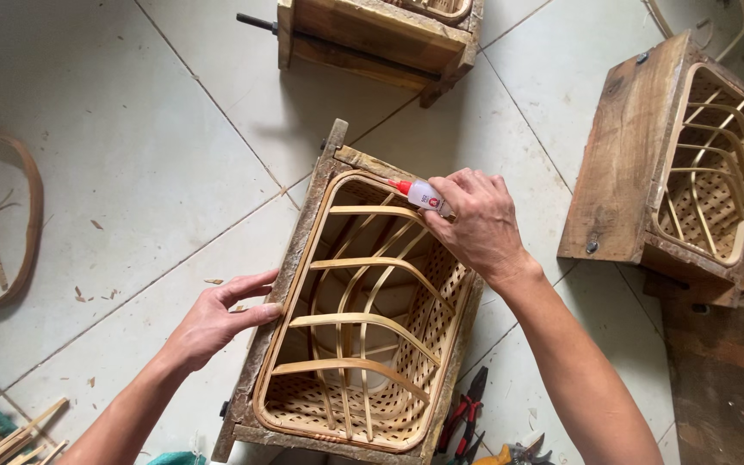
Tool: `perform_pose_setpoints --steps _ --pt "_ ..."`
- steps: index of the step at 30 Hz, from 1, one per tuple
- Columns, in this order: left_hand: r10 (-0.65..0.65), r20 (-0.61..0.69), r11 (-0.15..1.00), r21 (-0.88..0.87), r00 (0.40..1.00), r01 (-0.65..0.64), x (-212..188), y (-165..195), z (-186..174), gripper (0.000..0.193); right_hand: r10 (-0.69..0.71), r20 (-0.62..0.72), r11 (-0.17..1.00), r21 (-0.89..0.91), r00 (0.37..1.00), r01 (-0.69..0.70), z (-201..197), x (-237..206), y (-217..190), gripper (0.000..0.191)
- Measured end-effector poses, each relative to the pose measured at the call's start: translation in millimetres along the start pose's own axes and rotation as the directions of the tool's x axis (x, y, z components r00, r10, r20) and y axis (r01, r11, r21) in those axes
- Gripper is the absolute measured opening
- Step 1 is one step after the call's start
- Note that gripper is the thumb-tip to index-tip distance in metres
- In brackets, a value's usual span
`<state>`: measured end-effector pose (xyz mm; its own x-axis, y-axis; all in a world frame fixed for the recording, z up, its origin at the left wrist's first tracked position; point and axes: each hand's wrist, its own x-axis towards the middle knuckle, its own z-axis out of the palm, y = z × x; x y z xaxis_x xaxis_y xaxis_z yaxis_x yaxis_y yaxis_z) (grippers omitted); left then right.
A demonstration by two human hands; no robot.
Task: The person sits on the floor with a bamboo basket held in a wooden frame. They squeeze glue from a bottle along the basket rim, tuck and press bamboo strips into the rim, tap strips with a hammer, trim with a knife and pliers, and rotate the basket to glue and secure further strips.
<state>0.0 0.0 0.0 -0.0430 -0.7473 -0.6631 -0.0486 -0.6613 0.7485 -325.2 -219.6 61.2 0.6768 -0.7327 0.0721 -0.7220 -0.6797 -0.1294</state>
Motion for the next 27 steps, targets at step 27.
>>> perform_pose_setpoints --steps 27 --pt "-0.065 -0.055 0.996 0.049 0.996 0.068 -139 -75 120 0.075 0.048 -0.081 0.994 -0.091 0.996 -0.056 -64 -243 -4 0.041"
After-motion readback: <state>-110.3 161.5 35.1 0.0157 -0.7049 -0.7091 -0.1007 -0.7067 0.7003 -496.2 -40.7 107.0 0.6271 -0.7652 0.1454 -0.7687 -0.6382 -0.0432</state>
